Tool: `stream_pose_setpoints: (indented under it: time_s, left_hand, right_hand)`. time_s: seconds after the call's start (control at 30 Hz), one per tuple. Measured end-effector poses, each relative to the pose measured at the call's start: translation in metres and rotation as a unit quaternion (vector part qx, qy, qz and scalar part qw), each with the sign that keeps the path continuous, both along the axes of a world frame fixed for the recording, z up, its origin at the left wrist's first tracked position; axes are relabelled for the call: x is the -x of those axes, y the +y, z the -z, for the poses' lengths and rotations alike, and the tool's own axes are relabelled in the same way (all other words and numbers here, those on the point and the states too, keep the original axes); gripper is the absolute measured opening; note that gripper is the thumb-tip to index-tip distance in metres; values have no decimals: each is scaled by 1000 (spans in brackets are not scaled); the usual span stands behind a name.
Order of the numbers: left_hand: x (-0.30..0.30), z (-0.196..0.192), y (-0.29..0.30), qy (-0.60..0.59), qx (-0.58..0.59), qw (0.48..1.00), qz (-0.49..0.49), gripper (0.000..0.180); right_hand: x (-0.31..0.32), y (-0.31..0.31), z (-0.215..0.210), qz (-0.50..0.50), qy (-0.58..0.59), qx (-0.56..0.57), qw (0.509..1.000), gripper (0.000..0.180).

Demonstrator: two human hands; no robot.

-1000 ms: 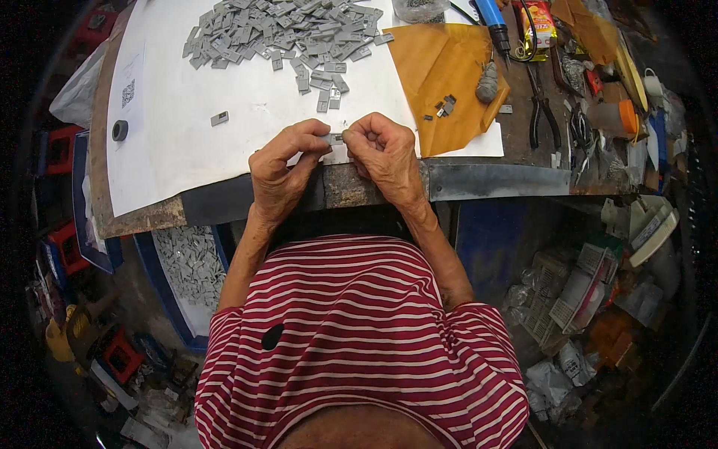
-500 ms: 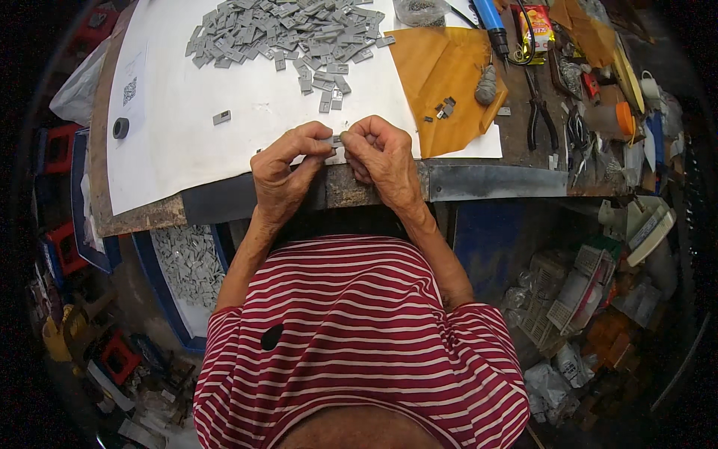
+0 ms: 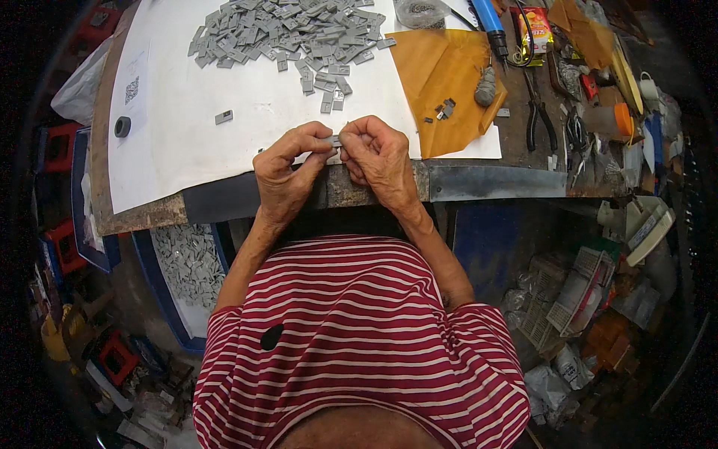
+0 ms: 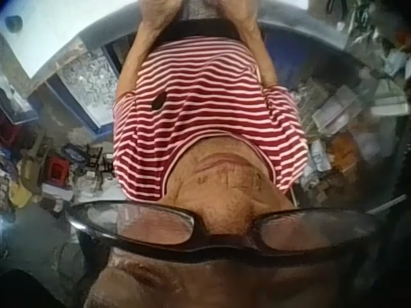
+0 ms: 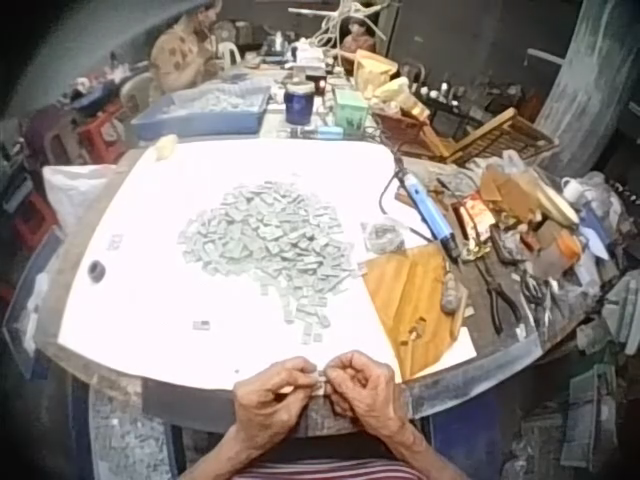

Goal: Manual assembly of small metal components at a workbench.

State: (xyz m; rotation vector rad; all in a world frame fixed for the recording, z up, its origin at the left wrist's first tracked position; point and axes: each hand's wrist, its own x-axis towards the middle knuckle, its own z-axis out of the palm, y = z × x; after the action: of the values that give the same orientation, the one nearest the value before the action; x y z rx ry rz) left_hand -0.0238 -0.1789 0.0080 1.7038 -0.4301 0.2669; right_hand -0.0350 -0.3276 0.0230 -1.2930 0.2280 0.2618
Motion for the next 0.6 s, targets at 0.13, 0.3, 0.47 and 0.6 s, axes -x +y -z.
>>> stream_pose_setpoints:
  time_s: [0.13,0.3,0.47,0.6]
  left_hand:
    - [0,1,0,3,6,1000,-2,11]
    - [1,0,2,26,-5,1000,8,13]
    - [1,0,-1,9,-9,1000,-3,12]
    - [0,2,-2,-7,-3,1000,2,15]
  right_hand:
    - [-2,-3,0,-15,2,2,1000,10]
    - [-3,-3,1,-28,-14,7,999,10]
    - [-2,0,2,-4,-27,63,998,10]
    - [-2,0,1,-1,-5,42,999,9]
